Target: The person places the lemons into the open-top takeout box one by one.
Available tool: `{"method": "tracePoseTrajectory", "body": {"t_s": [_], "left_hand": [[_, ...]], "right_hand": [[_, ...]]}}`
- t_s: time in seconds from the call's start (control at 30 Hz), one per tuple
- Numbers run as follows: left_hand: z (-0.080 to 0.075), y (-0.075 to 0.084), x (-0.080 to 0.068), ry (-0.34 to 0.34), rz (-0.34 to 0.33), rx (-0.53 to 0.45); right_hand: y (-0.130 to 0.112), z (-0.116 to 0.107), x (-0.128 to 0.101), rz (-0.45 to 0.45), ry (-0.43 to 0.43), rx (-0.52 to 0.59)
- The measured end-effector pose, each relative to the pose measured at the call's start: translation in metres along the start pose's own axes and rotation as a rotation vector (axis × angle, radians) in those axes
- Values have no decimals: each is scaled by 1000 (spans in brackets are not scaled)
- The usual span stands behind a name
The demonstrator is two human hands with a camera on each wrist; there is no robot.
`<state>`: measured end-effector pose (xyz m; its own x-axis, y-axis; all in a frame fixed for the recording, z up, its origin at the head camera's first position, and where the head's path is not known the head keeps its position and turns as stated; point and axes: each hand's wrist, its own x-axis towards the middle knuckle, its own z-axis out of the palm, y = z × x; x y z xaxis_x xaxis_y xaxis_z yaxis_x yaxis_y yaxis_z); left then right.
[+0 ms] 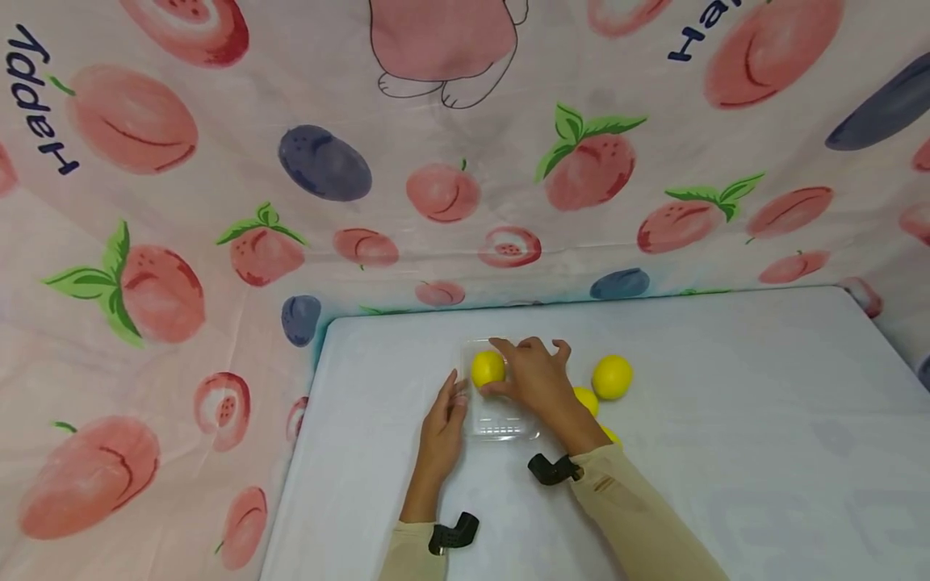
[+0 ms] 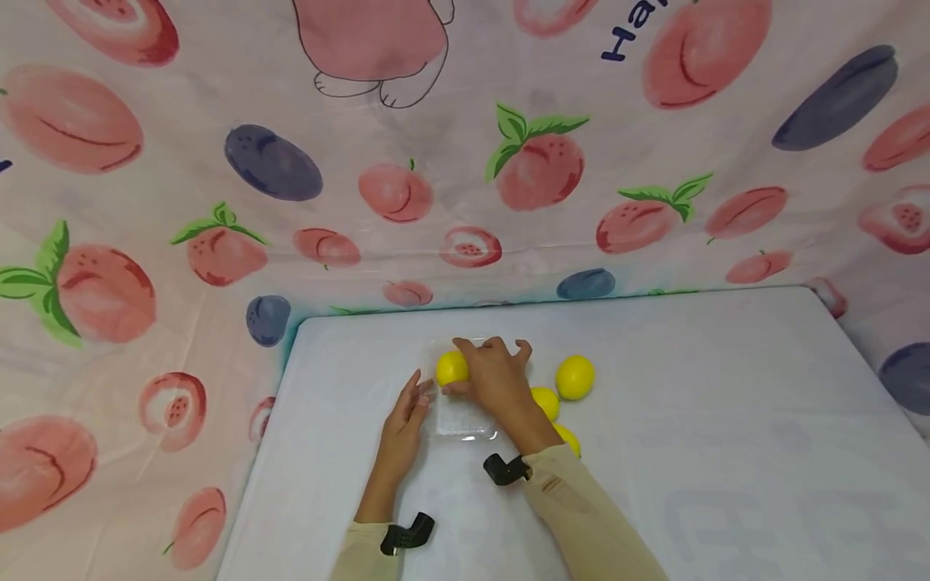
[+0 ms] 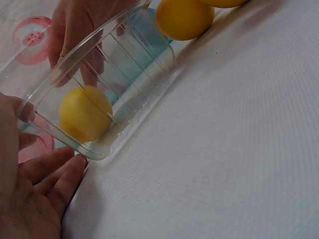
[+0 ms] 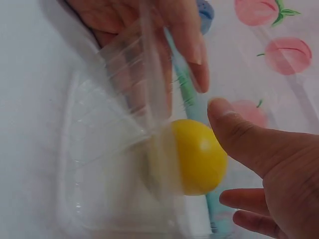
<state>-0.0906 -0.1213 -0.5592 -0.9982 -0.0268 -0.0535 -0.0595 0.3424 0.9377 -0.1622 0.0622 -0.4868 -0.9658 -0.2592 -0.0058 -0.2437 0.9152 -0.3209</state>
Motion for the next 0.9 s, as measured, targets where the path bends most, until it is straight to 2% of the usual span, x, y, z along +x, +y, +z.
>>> {"method": "tracePoseTrajectory", "body": {"t_s": [0.33, 0.73, 0.9], "left_hand": [[0, 0, -1, 0, -5, 14], [2, 0, -2, -6, 1, -4], [0, 0, -2, -3, -6, 0]], "right_hand": [[19, -29, -19, 18, 62, 114], [62, -57, -49, 114, 186, 285], [79, -65, -57, 121, 249, 343]]}}
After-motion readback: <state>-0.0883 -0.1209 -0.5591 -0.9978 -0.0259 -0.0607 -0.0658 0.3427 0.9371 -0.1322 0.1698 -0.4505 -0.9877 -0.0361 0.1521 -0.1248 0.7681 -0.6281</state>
